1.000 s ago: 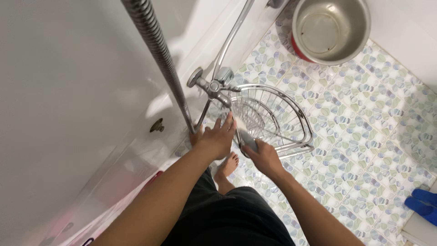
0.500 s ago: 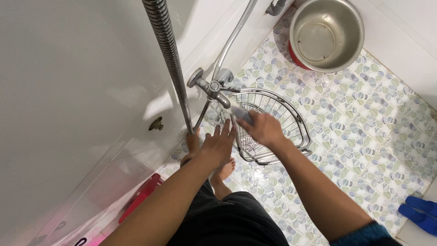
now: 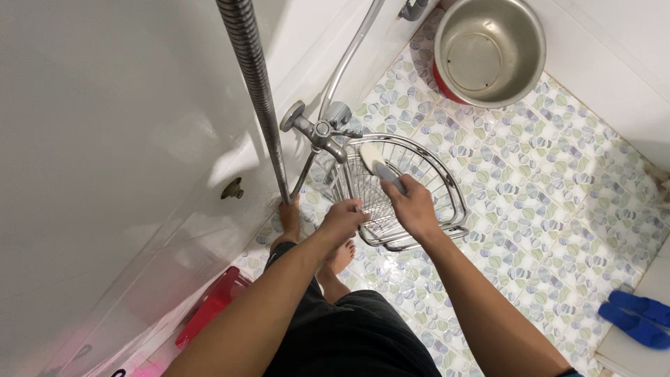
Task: The person cleans a metal shower rack by holding it under running water from a faucet and scrubbing it with a brush.
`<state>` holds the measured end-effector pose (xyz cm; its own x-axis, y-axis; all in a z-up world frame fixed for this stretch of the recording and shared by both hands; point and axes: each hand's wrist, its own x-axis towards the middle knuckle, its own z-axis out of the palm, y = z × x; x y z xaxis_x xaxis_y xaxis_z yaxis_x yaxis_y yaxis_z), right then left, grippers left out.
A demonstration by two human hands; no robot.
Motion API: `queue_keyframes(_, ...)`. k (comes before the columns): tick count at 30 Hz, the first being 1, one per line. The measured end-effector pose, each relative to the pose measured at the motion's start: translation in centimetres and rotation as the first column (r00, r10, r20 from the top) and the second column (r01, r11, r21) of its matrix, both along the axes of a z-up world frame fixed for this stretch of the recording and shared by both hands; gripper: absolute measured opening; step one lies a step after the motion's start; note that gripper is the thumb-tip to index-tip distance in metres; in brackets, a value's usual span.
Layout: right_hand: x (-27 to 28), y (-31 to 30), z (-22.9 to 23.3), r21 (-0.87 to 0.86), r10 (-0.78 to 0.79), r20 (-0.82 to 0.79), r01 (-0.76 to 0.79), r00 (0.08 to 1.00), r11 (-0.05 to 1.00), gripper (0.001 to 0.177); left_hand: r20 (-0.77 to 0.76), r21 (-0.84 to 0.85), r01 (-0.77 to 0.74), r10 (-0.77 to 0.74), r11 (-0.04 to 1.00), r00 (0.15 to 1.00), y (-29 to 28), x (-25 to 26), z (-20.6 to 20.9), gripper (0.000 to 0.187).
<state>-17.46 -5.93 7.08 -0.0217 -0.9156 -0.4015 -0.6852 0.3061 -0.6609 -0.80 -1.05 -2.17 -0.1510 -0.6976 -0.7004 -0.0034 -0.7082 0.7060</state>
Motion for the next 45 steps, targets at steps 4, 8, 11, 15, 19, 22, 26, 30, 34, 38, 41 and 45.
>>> queue_keyframes(4,-1.3,0.8,-0.5,0.06,-0.13,0.078,0.125,0.988,0.99,0.044,0.103,0.013,-0.04,0.038,0.999,0.994,0.2,1.7,2.8,0.068)
queue_keyframes(8,-0.9,1.3,0.0,0.016,-0.085,-0.003,0.085,0.996,0.996,0.044,0.237,-0.07,0.081,-0.062,0.994,0.97,0.1,3.5,4.7,0.081)
queue_keyframes(11,0.3,1.6,0.7,0.066,-0.048,-0.054,0.052,0.997,0.997,0.04,0.339,-0.019,0.176,-0.16,0.984,0.927,0.0,4.3,4.0,0.093)
queue_keyframes(15,1.6,2.1,1.3,-0.048,0.103,-0.069,-0.107,0.992,0.993,0.043,0.402,-0.019,0.278,-0.247,0.961,0.882,0.3,5.3,2.3,0.08)
queue_keyframes(19,2.6,2.2,1.4,-0.067,0.154,-0.1,-0.161,0.983,0.985,0.043,0.539,-0.037,0.367,-0.291,0.929,0.79,0.0,5.8,1.8,0.073)
queue_keyframes(22,3.2,2.0,1.0,-0.046,0.091,-0.082,-0.095,0.992,0.994,0.046,0.534,0.048,0.44,-0.395,0.897,0.747,-0.6,6.3,2.8,0.081)
queue_keyframes(26,3.1,1.5,1.0,-0.213,0.083,-0.056,-0.093,0.995,0.973,0.043,0.639,0.078,0.573,-0.482,0.816,0.599,-1.0,5.9,5.3,0.079)
queue_keyframes(30,3.6,0.9,0.7,-0.042,0.092,-0.024,-0.093,0.995,0.995,0.043,0.63,0.087,0.556,-0.478,0.827,0.612,-1.2,5.7,7.4,0.076)
queue_keyframes(34,4.2,1.0,-0.2,-0.073,0.061,0.013,-0.06,0.998,0.995,0.044,0.645,0.032,0.532,-0.424,0.846,0.635,-1.7,5.2,8.4,0.072)
queue_keyframes(38,3.9,1.0,-1.5,0.055,-0.133,0.201,0.124,0.971,0.991,0.043,0.766,-0.119,0.638,-0.338,0.76,0.546,-2.7,4.6,7.4,0.07)
queue_keyframes(41,3.5,-0.2,-2.5,0.115,-0.16,0.329,0.129,0.93,0.985,0.045,0.842,-0.24,0.805,-0.296,0.543,0.451,-3.9,4.3,7.3,0.063)
queue_keyframes(45,3.1,-1.1,-3.4,0.238,-0.195,0.331,0.118,0.923,0.964,0.041,0.806,-0.022,0.89,-0.519,0.455,0.285,-4.1,3.6,8.8,0.063)
